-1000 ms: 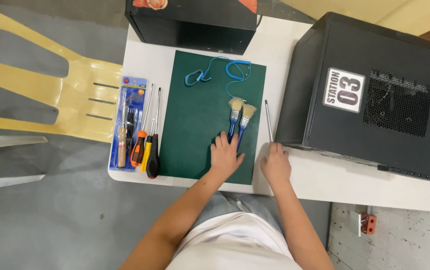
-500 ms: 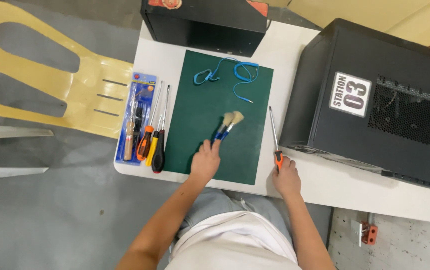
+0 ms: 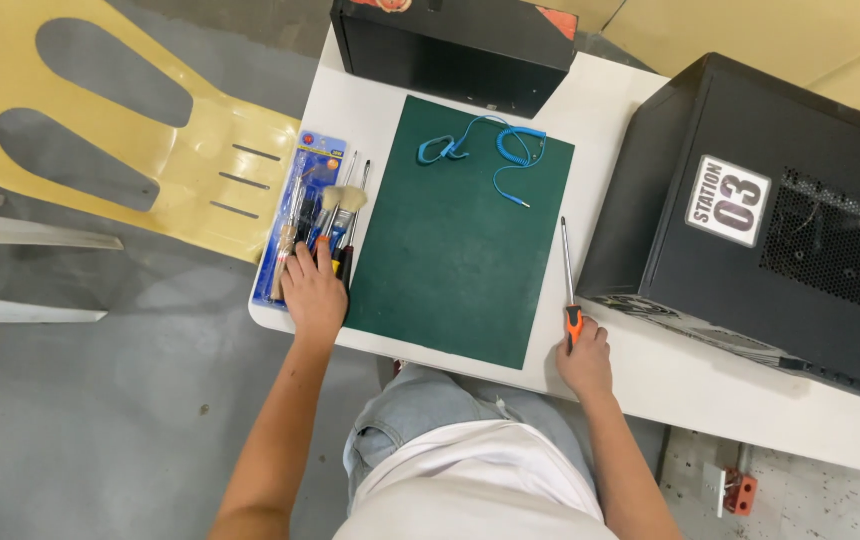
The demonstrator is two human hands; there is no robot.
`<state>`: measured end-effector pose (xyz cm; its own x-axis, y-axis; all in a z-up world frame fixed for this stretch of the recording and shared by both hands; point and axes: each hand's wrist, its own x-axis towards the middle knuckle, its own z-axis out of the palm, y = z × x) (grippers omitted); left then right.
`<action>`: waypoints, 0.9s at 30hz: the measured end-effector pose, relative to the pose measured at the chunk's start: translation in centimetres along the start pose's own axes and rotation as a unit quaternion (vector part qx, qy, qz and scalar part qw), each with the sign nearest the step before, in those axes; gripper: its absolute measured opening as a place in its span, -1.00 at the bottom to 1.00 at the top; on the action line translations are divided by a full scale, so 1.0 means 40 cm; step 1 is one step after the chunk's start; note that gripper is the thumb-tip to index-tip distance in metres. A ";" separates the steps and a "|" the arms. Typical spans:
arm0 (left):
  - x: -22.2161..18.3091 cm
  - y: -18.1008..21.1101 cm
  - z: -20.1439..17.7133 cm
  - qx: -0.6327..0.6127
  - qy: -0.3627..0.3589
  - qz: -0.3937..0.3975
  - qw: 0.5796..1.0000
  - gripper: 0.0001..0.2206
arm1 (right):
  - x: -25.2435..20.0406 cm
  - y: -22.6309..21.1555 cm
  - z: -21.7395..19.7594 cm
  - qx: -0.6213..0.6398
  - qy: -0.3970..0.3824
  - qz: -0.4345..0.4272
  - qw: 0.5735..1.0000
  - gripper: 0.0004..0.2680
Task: The person uses a screwdriver to remove a screw from the back of a computer case, cleans the exterior panel with a brush, and then slides the panel off.
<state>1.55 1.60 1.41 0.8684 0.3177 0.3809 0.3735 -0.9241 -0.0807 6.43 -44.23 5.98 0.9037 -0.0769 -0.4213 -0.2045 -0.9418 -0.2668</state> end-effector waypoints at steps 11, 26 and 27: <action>-0.016 0.084 -0.123 -0.106 -0.053 -0.050 0.992 -0.25 | -0.091 -0.082 0.019 0.470 -0.031 -0.020 0.882 -0.55; -0.091 0.146 -0.141 -0.185 -0.129 -0.024 0.974 -0.59 | 0.028 -0.526 0.357 0.271 -0.216 -0.199 0.917 -0.53; -0.102 0.117 -0.124 -0.169 -0.117 -0.035 0.978 -0.57 | 0.051 -0.541 0.401 0.267 -0.215 -0.198 0.918 -0.50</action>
<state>-1.87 -5.06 4.05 0.9099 0.3867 0.1500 0.3403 -0.9028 0.2628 6.66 -18.74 -3.01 0.7380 0.4821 -0.4722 -0.1508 -0.5642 -0.8118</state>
